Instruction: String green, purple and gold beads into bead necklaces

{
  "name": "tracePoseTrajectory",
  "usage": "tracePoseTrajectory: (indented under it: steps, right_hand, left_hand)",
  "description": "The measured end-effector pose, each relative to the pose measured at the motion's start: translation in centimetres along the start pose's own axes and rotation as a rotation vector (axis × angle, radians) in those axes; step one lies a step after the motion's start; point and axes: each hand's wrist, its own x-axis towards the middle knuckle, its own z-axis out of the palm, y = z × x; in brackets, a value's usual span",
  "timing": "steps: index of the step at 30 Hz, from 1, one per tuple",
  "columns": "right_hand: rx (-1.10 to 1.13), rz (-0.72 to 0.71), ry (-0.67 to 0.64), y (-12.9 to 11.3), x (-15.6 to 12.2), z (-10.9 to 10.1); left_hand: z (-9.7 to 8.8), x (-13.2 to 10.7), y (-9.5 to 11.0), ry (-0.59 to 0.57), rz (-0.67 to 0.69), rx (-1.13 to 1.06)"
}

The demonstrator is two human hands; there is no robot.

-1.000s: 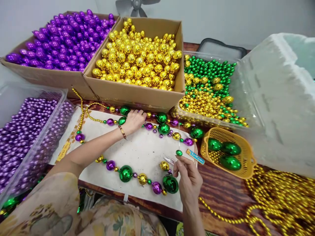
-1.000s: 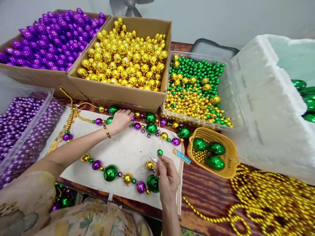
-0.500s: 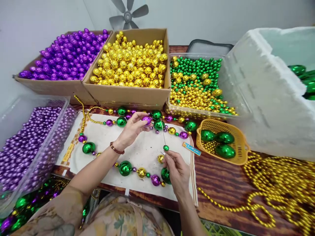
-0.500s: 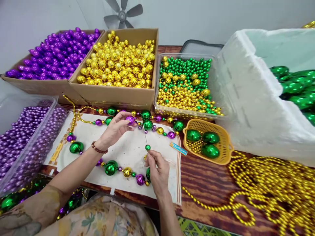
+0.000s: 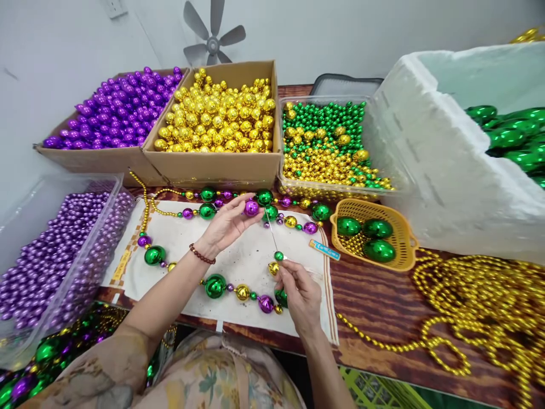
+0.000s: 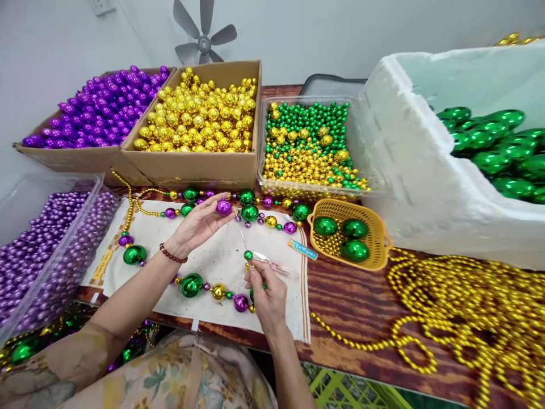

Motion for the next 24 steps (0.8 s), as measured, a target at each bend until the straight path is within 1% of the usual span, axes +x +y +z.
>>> tracePoseTrajectory:
  steps: [3,7,9,16,24]
  right_hand:
    - [-0.015,-0.045,-0.024,-0.2,-0.1,0.0]
    - [-0.061,-0.071,-0.057,-0.6,-0.2,0.1]
    - [-0.074,-0.072,-0.065,-0.8,-0.2,0.2]
    - [-0.089,-0.054,-0.06,-1.4,-0.3,0.7]
    - [-0.065,-0.061,-0.057,-1.3,-0.3,1.0]
  left_hand:
    - [0.5,0.2,0.0,0.01,0.033,-0.045]
    - [0.9,0.4,0.0,0.104,0.044,-0.115]
    - [1.0,0.3,0.0,0.126,0.028,-0.128]
    - [1.4,-0.3,0.1,0.117,-0.019,-0.151]
    - [1.4,-0.7,-0.1,0.039,0.039,-0.115]
